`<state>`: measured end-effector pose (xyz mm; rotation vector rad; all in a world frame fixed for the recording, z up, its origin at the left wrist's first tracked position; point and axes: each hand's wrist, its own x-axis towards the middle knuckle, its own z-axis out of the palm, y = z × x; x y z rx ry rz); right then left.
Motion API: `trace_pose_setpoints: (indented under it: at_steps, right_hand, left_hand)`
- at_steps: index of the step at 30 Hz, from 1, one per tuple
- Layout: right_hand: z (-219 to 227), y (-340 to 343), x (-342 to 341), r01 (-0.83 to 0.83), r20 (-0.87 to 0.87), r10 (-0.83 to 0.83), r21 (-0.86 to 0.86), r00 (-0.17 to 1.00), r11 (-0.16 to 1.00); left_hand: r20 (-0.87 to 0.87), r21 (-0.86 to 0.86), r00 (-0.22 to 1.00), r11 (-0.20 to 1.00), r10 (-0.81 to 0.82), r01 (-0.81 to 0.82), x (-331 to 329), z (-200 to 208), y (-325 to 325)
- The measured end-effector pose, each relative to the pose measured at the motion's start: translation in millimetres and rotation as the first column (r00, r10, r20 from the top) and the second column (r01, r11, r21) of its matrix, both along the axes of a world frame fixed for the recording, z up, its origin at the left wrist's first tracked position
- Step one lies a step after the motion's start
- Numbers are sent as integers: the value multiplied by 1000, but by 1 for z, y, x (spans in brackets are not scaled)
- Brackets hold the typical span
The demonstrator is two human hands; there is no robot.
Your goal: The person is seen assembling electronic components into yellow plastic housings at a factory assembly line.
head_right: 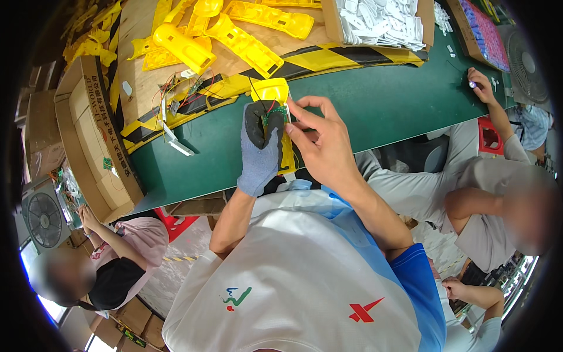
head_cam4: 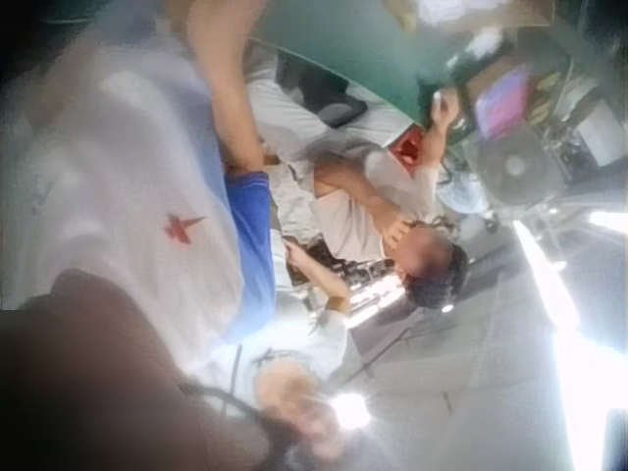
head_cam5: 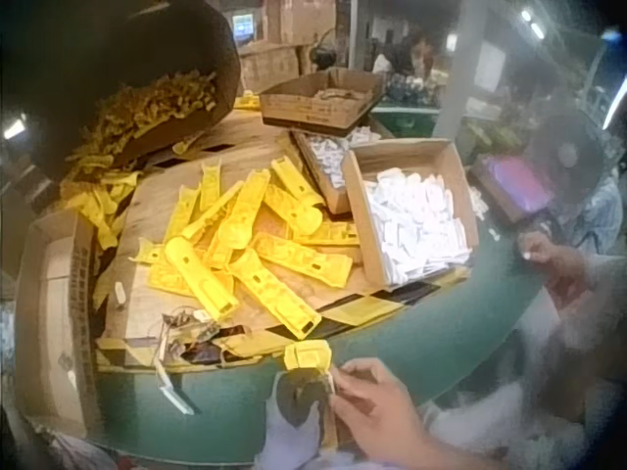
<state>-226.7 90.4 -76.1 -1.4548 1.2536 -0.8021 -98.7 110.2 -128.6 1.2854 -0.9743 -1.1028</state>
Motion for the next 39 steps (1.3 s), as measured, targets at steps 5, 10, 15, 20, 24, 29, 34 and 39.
trace_pose_setpoints:
  at_steps: [5, 10, 15, 20, 24, 29, 34, 39]
  right_hand:
    - [-6, -1, -1, -11, 118, 3, 64, 993, 998]
    - [-8, 2, 6, 13, 112, -12, -4, 994, 1000]
    - [-14, 0, 2, 11, 47, -10, -33, 999, 999]
    - [-15, 1, 3, -23, 31, 25, -76, 999, 997]
    - [-14, 1, -1, -27, 25, 29, -90, 999, 996]
    - [-21, 3, 1, -46, -68, 32, -212, 997, 976]
    - [-21, -3, 2, -68, -27, 64, -214, 998, 974]
    - [-29, -6, 1, -99, -15, 98, -261, 995, 960]
  left_hand:
    - [36, -3, 999, 1000, -22, 22, 6, 5, 0]
    - [139, 5, 988, 998, -62, 62, 7, 12, -4]
    - [83, 72, 991, 993, -100, 94, 8, 12, -6]
    - [24, 54, 996, 995, -81, 79, 9, 6, -7]
    - [-10, 47, 994, 993, -106, 106, 7, 8, -8]
    - [2, 39, 998, 997, -61, 61, 6, 8, -7]
    - [146, -31, 989, 999, 16, -12, 3, 4, -7]
    - [244, -126, 969, 992, 42, -11, 2, -2, -9]
